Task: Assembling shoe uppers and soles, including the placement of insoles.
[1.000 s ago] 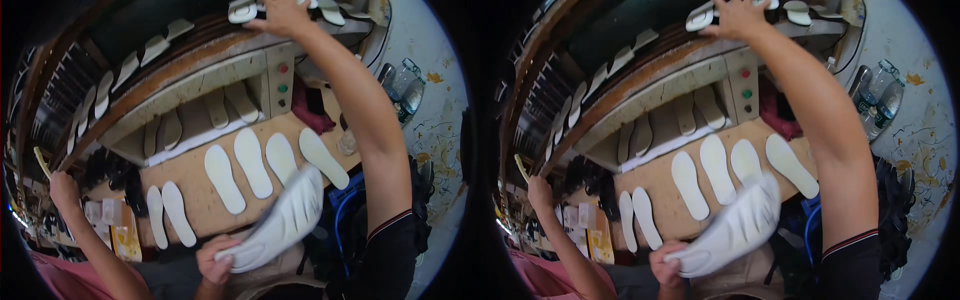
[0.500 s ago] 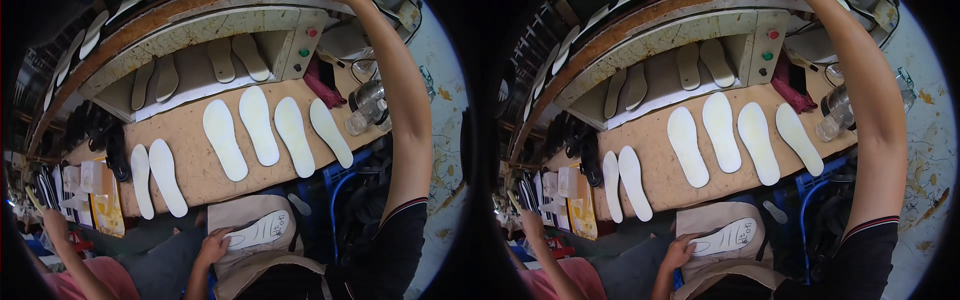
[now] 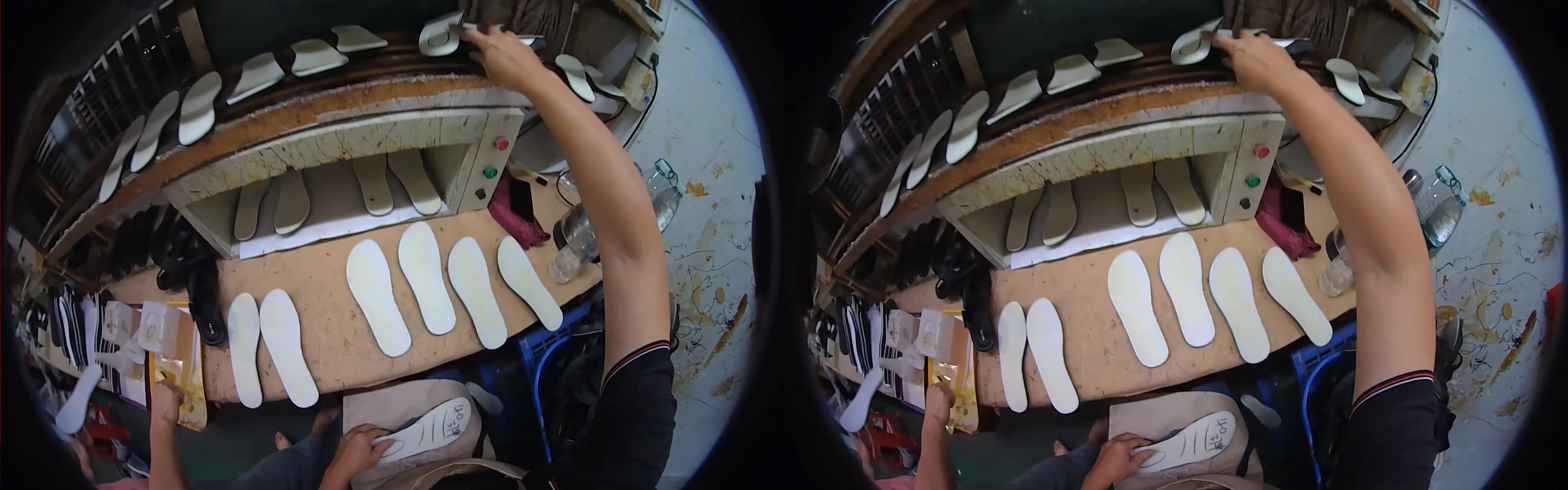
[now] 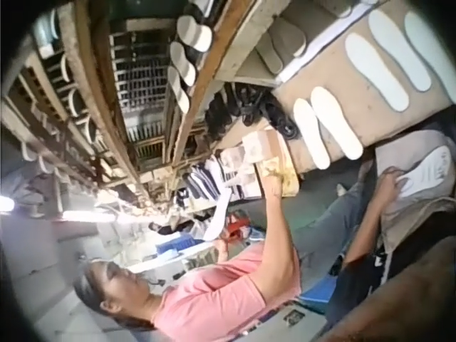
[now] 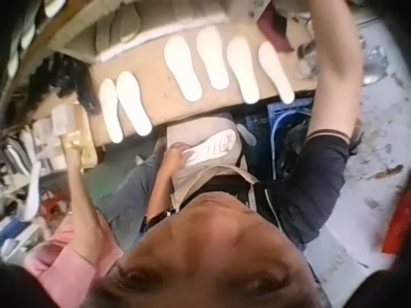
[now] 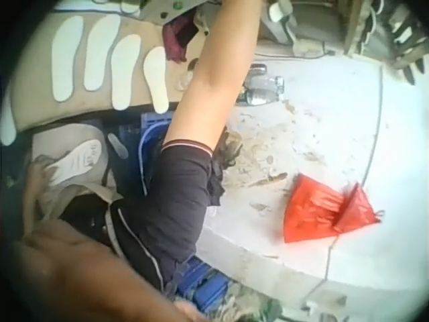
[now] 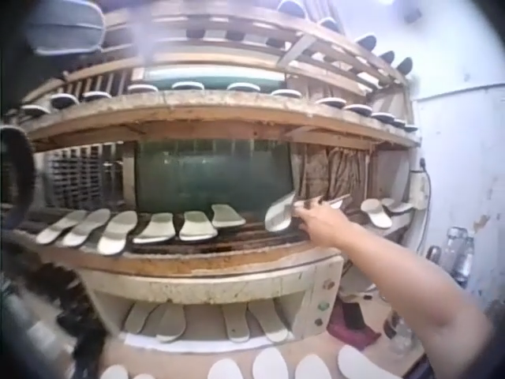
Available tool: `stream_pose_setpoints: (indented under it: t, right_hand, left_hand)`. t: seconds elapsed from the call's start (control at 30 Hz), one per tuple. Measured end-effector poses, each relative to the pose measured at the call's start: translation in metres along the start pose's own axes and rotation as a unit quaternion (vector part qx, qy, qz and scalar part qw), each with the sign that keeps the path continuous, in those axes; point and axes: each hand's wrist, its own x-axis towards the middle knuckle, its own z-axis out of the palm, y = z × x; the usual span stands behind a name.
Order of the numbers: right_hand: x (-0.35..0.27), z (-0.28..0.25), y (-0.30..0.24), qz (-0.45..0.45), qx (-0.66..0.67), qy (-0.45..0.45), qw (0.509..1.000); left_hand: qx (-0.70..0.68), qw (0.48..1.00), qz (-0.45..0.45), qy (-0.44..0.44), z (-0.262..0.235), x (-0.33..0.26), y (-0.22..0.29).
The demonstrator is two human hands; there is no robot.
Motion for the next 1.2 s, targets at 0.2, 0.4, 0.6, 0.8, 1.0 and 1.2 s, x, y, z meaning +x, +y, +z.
stream_pose_setpoints:
  t: [0.2, 0.4, 0.6, 0.8, 1.0, 1.2]
  right_hand:
    - [0.009, 0.010, -0.004, 0.019, -0.030, 0.002, 0.999]
    - [0.056, 0.049, 0.052, -0.299, 0.538, 0.101, 0.782]
    - [0.007, -0.081, -0.016, -0.010, 0.179, -0.084, 0.980]
    - [0.019, -0.059, -0.040, -0.010, 0.564, -0.274, 0.779]
    - [0.016, -0.029, -0.028, -0.020, 0.812, -0.439, 0.383]
    - [0.023, 0.003, 0.011, -0.009, 0.866, -0.500, -0.021]
  left_hand:
    - [0.006, 1.000, -0.010, -0.008, 0.008, -0.009, 0.004]
    - [0.039, 0.998, -0.032, 0.040, 0.005, 0.007, 0.012]
    - [0.056, 0.998, 0.009, 0.037, 0.017, 0.007, 0.014]
    - [0.062, 0.993, 0.080, 0.055, 0.031, 0.014, 0.007]
    - [0.057, 0.991, 0.120, 0.027, 0.036, 0.019, 0.006]
    - [0.041, 0.997, 0.058, -0.031, 0.032, 0.036, 0.027]
